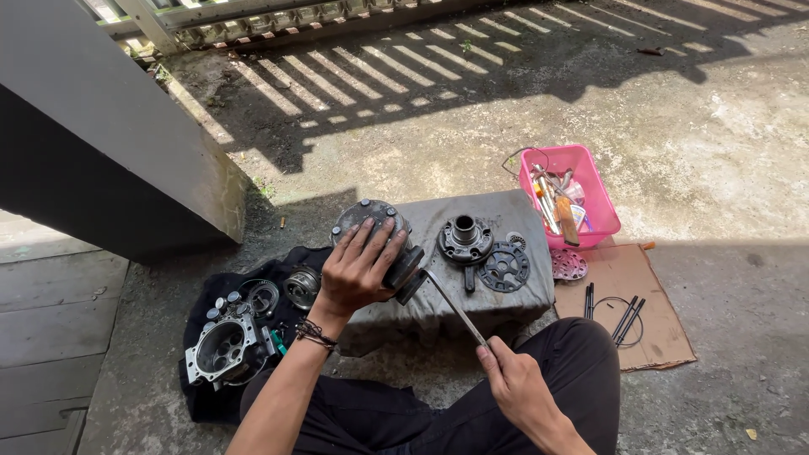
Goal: Disassembling an automotive air conditioning compressor to inspect internal components
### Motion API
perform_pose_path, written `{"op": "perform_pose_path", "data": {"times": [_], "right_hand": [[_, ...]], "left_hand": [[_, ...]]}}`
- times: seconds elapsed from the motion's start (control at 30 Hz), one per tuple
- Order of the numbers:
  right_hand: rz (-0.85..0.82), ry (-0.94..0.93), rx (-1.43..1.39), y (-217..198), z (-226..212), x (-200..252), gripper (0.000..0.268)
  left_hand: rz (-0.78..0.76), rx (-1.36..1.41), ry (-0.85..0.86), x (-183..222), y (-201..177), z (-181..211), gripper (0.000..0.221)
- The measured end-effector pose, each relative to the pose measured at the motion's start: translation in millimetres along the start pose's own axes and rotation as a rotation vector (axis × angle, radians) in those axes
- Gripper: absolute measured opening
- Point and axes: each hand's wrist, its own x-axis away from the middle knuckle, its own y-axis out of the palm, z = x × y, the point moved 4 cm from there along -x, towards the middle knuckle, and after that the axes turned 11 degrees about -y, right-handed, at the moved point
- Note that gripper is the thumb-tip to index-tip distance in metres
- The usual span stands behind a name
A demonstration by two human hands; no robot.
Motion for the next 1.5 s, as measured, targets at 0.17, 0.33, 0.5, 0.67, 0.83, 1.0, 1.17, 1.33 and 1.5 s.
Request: {"op": "perform_pose_path", "data": {"times": [0.17,0.33,0.5,0.67,0.83,1.0,1.17,1.33,1.5], "right_hand": [[0.088,-0.002,-0.075,-11.0,-5.6,9.5,0.027],[-0.038,-0.004,0.031,10.8,2.7,1.0,0.03],[0.0,0.002,0.033,-1.3,-11.9,1.7,0.031],[0.128,-0.039,-0.007,-4.4,-7.4,15.8,0.028],[-0.038,-0.046,0.152,7.5,-5.7,1.2,0.024],[0.12,-0.101,0.026,-21.2,-23.3,13.2,0.024],[0.364,-0.329,-0.095,2.2,5.5,23.3,0.014],[0.058,-0.066,0.088,13.6,-1.3,5.8,0.021],[0.13,-0.043,0.042,-3.0,-3.2,2.3,0.025]], "left_hand": [[0.007,0.009,-0.032,3.1,-2.6,-3.3,0.045],[0.006,0.027,0.005,0.5,-6.3,-0.8,0.044],[0.02,0.02,0.0,4.4,-3.4,0.2,0.039],[0.029,0.037,-0.031,7.1,-9.2,-0.9,0.041],[0.025,0.059,-0.031,-0.4,-13.7,-1.4,0.049],[0.014,0.052,-0.007,6.8,-7.2,0.9,0.044],[0.026,0.079,-0.009,1.1,-6.9,0.3,0.049],[0.03,0.065,-0.014,1.9,-5.2,-0.2,0.051],[-0.005,0.109,0.001,4.9,-4.2,-11.7,0.056]]}}
